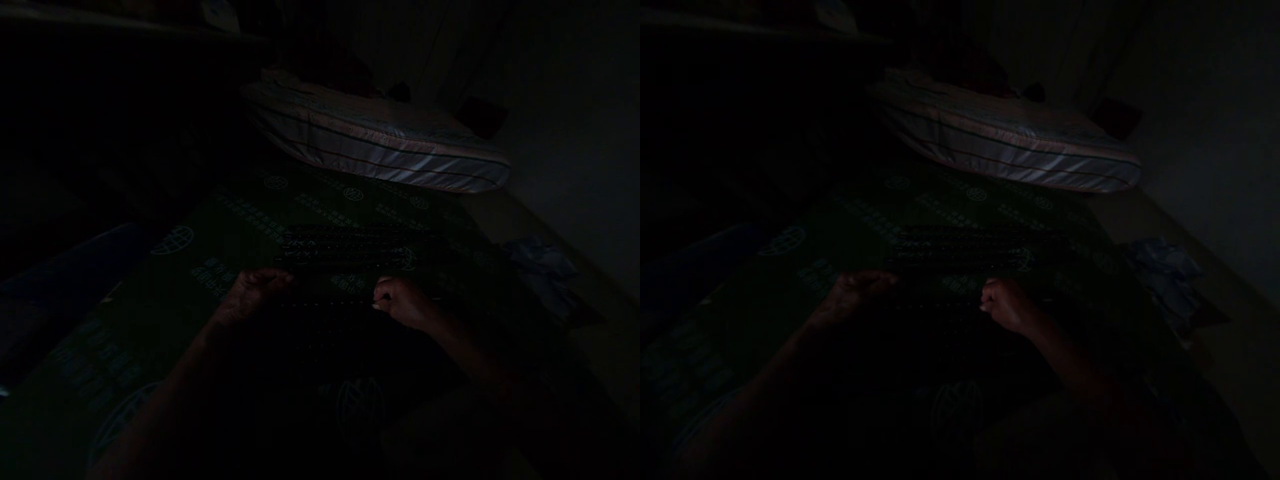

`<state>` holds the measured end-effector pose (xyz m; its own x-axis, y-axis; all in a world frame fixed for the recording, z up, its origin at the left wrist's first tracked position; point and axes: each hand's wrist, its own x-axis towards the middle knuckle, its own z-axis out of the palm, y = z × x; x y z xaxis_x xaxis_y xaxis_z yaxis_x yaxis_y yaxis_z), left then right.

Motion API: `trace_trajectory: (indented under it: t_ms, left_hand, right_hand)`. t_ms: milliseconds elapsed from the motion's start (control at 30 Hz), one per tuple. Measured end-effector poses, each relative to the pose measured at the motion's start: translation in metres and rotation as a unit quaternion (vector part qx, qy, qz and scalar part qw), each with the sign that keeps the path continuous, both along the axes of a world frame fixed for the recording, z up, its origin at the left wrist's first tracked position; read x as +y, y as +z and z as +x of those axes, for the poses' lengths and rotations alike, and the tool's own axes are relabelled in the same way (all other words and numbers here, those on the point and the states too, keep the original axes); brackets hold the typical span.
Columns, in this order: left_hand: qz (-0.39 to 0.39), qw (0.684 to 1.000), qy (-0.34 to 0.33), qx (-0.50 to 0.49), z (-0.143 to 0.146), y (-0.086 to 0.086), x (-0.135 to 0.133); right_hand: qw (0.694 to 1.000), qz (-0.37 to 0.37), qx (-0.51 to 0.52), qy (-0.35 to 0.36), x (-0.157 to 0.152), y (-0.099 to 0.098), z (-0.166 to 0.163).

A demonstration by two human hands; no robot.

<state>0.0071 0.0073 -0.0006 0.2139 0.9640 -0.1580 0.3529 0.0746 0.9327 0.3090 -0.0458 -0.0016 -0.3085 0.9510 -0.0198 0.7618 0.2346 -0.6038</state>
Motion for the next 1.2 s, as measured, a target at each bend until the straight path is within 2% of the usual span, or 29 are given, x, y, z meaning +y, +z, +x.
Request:
trace_trajectory:
  t_ms: [367,633,867,1200]
  left_hand:
    - [-0.023,0.999,0.012,-0.021,0.001,0.005,-0.005]
    - [-0.034,0.999,0.014,-0.016,0.001,0.005,-0.004]
    - [-0.024,1.000,0.010,-0.016,0.001,0.002,-0.003]
    - [-0.027,0.999,0.006,-0.038,0.002,-0.003,-0.002]
  right_hand:
    - [0.998,-0.061,0.031,0.014,0.011,0.005,0.007]
    - [0.999,-0.026,0.004,0.035,0.003,0.007,0.004]
    - [0.999,0.001,0.018,0.039,-0.004,0.000,0.011]
    - [0.990,-0.034,0.137,0.007,-0.008,-0.011,0.023]
